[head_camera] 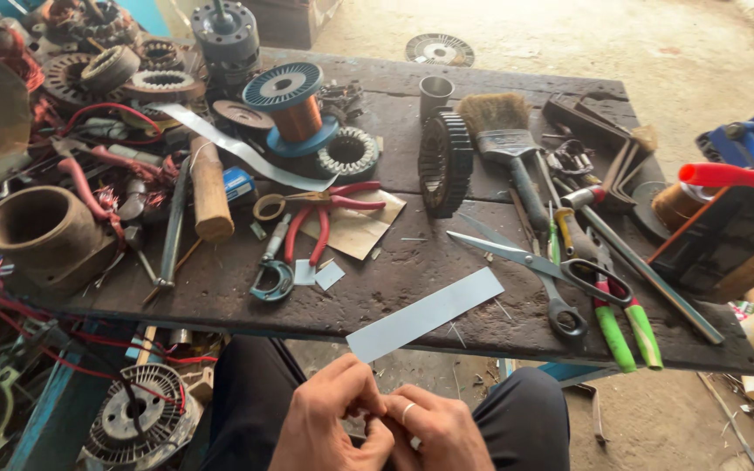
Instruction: The person cuts strips of white insulating material using shears, folds them, and inserts them into the slots of a motor rotor. The person repeats this process for multiple slots, handling the rotor and shears throughout.
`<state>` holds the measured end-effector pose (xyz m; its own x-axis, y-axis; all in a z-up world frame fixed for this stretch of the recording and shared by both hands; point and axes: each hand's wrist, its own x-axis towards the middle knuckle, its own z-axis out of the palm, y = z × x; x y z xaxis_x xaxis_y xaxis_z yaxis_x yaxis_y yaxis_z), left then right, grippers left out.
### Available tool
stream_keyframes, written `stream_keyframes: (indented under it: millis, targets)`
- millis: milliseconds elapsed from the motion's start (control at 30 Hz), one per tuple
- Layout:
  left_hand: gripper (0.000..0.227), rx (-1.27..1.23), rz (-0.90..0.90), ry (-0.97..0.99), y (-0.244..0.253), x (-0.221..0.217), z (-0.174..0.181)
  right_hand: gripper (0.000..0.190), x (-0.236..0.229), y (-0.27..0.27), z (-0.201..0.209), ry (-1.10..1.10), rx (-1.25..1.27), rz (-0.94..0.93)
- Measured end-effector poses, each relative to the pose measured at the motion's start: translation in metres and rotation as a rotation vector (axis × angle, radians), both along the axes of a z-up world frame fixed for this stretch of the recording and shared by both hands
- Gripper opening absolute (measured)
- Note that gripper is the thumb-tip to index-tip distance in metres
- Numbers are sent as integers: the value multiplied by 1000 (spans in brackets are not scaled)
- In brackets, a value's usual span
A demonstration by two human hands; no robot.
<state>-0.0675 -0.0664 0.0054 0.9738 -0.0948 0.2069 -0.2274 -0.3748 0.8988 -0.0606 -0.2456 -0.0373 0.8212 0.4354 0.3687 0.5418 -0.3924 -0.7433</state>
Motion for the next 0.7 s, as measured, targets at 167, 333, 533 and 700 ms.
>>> stream_keyframes:
  millis: [167,333,533,700]
  targets:
    - [21,141,79,-248,-11,3,-6,28,0,-3,-20,-104,2,-74]
    - [22,86,64,-281,-10,5,-11,27,-3,-1,-44,-303,40,-165]
    - [21,-41,35,-237,-1,8,-20,28,-10,-2,-62,-289,54,-231]
    - [6,-134,299,-164,42,27,-8,26,-13,-25,-52,267,347,-121]
